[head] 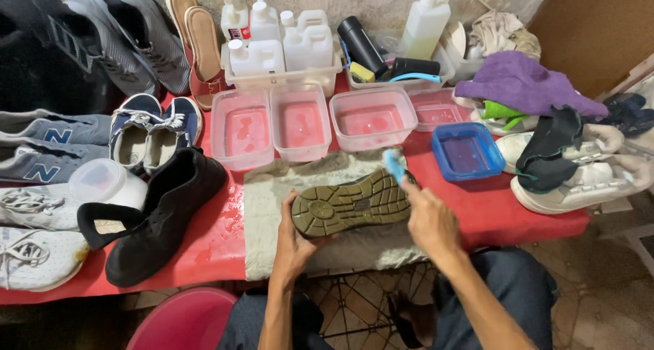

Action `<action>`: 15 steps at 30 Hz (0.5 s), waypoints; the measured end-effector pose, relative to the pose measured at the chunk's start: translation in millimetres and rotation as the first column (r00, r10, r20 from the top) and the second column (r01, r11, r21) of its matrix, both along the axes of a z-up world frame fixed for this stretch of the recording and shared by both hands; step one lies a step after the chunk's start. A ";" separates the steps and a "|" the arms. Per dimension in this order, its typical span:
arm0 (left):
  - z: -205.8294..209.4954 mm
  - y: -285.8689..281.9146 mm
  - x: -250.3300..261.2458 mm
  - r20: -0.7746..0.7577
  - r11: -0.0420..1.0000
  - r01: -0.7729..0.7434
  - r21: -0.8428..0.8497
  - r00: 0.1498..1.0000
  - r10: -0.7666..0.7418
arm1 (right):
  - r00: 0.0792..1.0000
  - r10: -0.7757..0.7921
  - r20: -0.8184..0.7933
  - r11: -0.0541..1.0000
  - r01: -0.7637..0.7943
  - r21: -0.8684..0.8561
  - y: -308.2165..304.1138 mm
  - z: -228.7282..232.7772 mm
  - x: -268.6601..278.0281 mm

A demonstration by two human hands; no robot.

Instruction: The person scrubs the sole of a single shoe with a blue toothbrush, repeatedly dipping the brush into a container of pink liquid. The person holds the shoe steady with the left hand while scrubbing the tread pattern with the right hand.

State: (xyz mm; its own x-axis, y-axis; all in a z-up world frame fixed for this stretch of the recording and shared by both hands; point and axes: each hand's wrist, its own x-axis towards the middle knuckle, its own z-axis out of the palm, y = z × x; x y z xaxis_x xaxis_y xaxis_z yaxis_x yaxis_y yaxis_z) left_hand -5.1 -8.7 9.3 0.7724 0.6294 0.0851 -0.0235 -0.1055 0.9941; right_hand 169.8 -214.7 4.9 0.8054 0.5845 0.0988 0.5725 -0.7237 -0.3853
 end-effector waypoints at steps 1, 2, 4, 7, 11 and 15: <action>-1.1 -0.7 -1.0 -0.001 1.000 0.000 -0.006 1.000 0.000 | 1.000 0.000 -0.001 1.000 0.000 -0.006 -6.5 0.1 6.8; -1.7 -1.3 -1.5 -0.009 1.000 -0.012 -0.004 1.000 0.012 | 0.999 -0.032 -0.025 0.999 0.031 -0.015 -13.0 0.8 14.1; -4.1 3.6 1.1 -0.007 1.000 -0.009 0.012 1.000 0.009 | 0.996 -0.078 -0.039 0.997 0.078 -0.010 -17.7 2.2 3.4; -13.2 6.3 1.7 0.099 0.999 0.041 -0.034 0.994 -0.037 | 0.997 0.071 -0.017 0.997 -0.070 0.024 -22.8 -7.6 -17.2; -14.2 3.7 -1.3 0.106 0.998 0.046 -0.041 0.994 -0.042 | 0.993 -0.078 -0.090 0.994 0.084 0.074 -43.4 -27.0 9.6; -12.7 4.2 0.5 0.114 0.996 0.065 -0.068 0.992 -0.057 | 0.991 -0.088 -0.096 0.991 0.097 0.091 -50.8 -9.5 -51.3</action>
State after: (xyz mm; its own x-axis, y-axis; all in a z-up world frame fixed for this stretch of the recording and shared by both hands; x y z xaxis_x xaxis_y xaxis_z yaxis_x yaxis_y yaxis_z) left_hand -4.5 -4.5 -3.5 0.7979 0.5887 0.1295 -0.1392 -0.0291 0.9898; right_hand 118.5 -265.5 -4.6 0.8638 0.4983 0.0743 0.4640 -0.7294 -0.5027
